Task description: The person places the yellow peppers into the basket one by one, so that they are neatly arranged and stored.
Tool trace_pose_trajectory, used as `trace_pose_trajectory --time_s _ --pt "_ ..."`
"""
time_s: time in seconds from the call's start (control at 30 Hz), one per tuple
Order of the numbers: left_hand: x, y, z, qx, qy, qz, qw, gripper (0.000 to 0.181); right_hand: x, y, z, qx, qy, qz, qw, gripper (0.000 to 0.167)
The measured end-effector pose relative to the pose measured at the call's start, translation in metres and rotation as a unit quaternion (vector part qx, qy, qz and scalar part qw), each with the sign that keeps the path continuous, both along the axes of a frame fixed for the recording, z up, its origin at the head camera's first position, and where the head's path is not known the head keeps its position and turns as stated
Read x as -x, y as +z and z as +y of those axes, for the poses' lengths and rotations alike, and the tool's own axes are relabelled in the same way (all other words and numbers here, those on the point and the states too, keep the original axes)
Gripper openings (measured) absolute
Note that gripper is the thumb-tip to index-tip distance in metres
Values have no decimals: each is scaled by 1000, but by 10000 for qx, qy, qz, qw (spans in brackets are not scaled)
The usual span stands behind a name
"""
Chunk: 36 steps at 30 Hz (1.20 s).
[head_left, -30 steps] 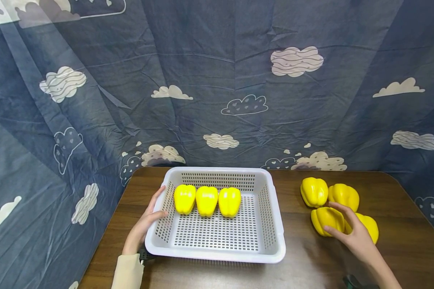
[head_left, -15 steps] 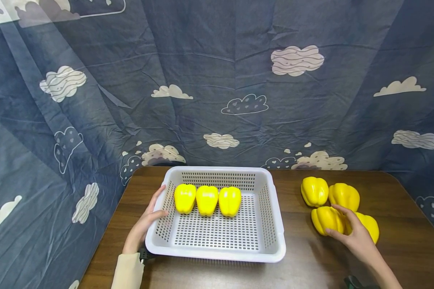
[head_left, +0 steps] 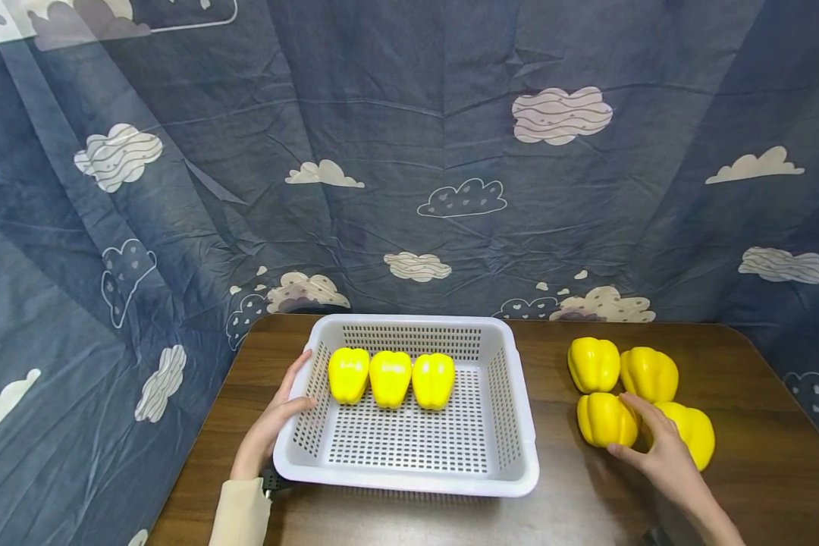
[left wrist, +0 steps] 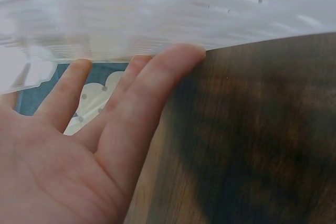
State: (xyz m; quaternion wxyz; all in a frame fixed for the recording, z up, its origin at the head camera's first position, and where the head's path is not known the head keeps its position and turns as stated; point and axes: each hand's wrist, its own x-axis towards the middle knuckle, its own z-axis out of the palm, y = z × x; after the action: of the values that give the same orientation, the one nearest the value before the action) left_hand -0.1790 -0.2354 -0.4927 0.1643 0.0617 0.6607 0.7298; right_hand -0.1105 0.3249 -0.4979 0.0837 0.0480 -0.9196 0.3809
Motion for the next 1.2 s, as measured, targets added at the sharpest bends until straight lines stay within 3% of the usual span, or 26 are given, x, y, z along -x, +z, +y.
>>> trace_pose_trajectory --time_s 0.3,0.57,0.93,1.2 --pt "0 0 0 13 33 -15 10000 82 2 -11 -11 197 -49 193 9996 85" --pt "0 -1 0 -8 21 -8 10000 82 4 -16 -14 58 -46 299 9995 87" --pt "1 0 1 -45 52 -30 10000 82 4 -16 -11 12 -34 341 9994 89" --pt "1 0 1 -109 38 -46 9999 82 5 -13 -10 -202 -283 231 9991 88"
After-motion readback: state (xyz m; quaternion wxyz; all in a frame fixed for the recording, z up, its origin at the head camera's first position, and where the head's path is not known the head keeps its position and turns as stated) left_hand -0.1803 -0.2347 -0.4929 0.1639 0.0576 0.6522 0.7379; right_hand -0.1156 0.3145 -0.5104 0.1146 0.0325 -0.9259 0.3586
